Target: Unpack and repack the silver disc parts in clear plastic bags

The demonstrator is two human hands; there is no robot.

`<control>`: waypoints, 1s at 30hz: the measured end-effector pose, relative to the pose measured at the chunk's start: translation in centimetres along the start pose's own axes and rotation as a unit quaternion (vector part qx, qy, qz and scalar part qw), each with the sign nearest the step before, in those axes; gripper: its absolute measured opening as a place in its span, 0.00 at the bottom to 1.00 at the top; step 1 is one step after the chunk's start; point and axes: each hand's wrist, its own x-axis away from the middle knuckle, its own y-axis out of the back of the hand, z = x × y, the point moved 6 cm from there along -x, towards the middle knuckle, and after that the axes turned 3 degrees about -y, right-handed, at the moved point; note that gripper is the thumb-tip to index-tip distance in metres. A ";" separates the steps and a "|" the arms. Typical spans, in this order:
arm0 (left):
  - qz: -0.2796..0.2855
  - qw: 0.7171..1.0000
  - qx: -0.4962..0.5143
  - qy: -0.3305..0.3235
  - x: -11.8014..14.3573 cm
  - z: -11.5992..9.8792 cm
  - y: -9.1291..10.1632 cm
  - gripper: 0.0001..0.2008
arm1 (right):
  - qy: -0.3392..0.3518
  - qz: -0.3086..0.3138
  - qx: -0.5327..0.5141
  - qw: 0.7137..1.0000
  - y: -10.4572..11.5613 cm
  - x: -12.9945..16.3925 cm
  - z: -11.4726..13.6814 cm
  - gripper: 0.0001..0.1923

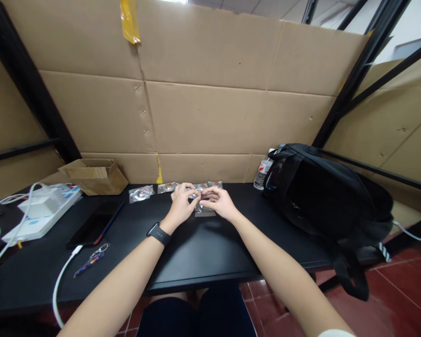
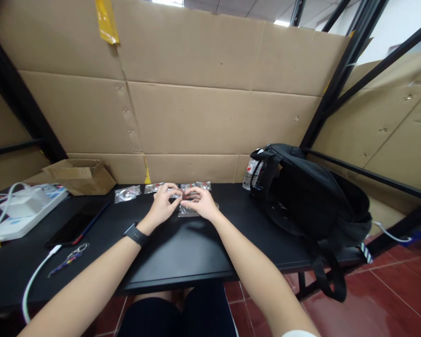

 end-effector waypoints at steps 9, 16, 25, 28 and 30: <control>-0.013 0.999 0.004 -0.051 -0.3 0.2 0.7 0.05 | 0.078 -0.017 0.205 0.976 0.3 0.3 1.5 0.11; -0.007 0.996 0.080 -0.029 -0.5 0.5 0.4 0.08 | 0.088 0.010 0.239 0.967 0.2 0.2 1.0 0.09; 0.084 0.995 0.005 -0.062 -0.1 0.1 -0.1 0.09 | 0.125 0.030 0.263 0.956 0.3 0.6 2.0 0.06; 0.095 0.993 -0.014 -0.066 0.1 0.1 -0.4 0.08 | 0.128 0.021 0.264 0.956 0.2 0.6 2.2 0.07; 0.091 0.993 -0.007 -0.071 0.0 0.0 -0.5 0.09 | 0.129 0.022 0.266 0.955 -0.2 0.6 2.2 0.07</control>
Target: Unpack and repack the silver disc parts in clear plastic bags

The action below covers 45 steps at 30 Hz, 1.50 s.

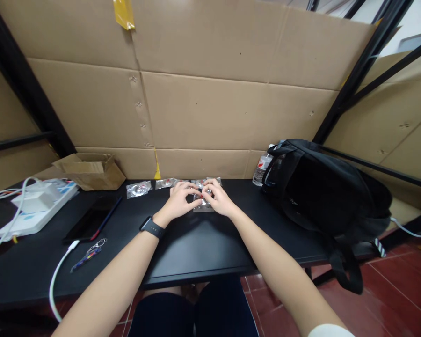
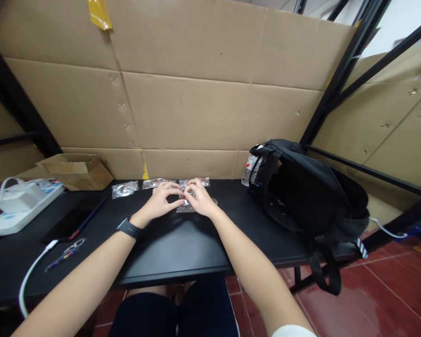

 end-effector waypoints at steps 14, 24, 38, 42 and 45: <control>0.032 0.984 -0.078 0.156 0.6 7.0 1.1 0.07 | -0.160 0.167 0.206 0.951 4.6 1.3 -6.2 0.24; 0.191 0.968 0.077 0.146 2.6 9.9 2.3 0.16 | -0.221 0.170 0.168 0.946 4.9 1.7 -7.8 0.22; 0.179 0.976 0.092 0.086 1.7 6.8 3.0 0.11 | -0.247 0.214 0.185 0.927 5.1 2.2 -8.8 0.20; 0.090 0.979 0.166 0.073 0.7 6.1 2.9 0.13 | -0.257 0.204 0.194 0.924 5.3 2.3 -8.5 0.24; 0.051 0.983 0.159 0.074 0.3 5.7 2.6 0.12 | -0.274 0.216 0.185 0.919 5.3 2.4 -8.4 0.24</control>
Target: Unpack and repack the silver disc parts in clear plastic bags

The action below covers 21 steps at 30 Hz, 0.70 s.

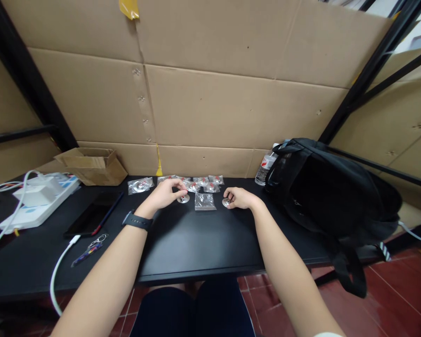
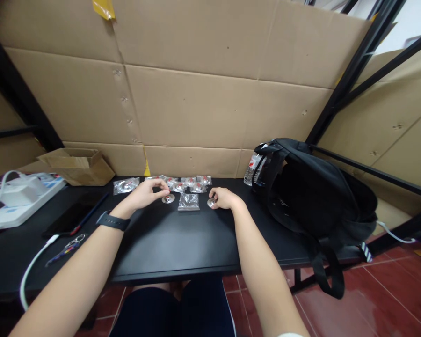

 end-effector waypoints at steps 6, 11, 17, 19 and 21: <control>-0.011 0.999 -0.035 -0.004 0.0 -1.1 -1.0 0.07 | 0.013 0.011 0.001 1.000 -0.3 -0.1 0.4 0.24; -0.033 0.992 -0.121 -0.007 -0.1 -2.1 -1.5 0.06 | 0.053 -0.018 0.036 0.998 0.1 0.3 1.2 0.27; -0.038 0.986 -0.163 -0.007 -0.1 -2.4 -2.0 0.05 | 0.054 0.014 0.034 0.998 -0.1 0.6 1.8 0.24; -0.044 0.986 -0.162 -0.006 0.0 -2.4 -2.2 0.05 | 0.050 0.005 0.036 0.998 0.1 0.7 2.2 0.23; -0.049 0.986 -0.159 -0.006 0.0 -2.5 -2.4 0.06 | 0.080 -0.039 0.024 0.996 0.6 0.9 3.1 0.23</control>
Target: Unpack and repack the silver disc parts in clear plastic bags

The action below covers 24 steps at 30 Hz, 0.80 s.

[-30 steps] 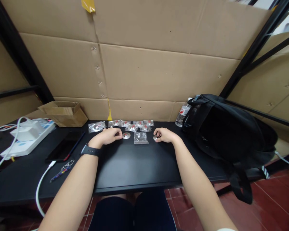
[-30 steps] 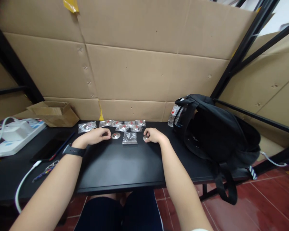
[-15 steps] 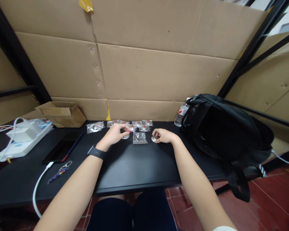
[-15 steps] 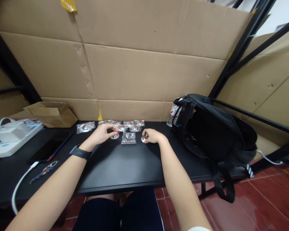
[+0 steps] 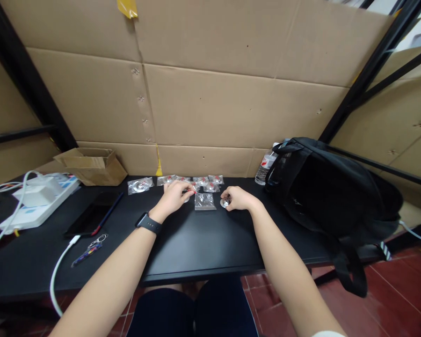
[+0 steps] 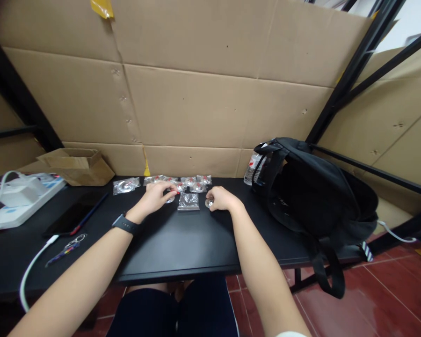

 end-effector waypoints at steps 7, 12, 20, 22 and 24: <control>-0.038 0.997 0.064 -0.011 0.1 -1.3 -0.7 0.08 | 0.152 -0.161 -0.228 0.948 0.9 0.6 5.1 0.24; -0.062 0.989 0.128 -0.028 0.0 -2.1 -1.2 0.07 | 0.157 -0.196 -0.335 0.908 -0.3 0.2 7.0 0.24; -0.077 0.992 0.098 -0.021 0.2 -2.7 -0.8 0.06 | 0.165 -0.187 -0.376 0.893 -0.7 0.1 7.2 0.25; -0.083 0.994 0.065 -0.014 0.3 -3.0 -0.5 0.05 | 0.169 -0.185 -0.385 0.888 -0.8 0.1 7.4 0.25; -0.089 0.996 0.026 -0.015 0.4 -3.4 -0.1 0.05 | 0.170 -0.181 -0.392 0.886 -0.9 0.1 7.4 0.25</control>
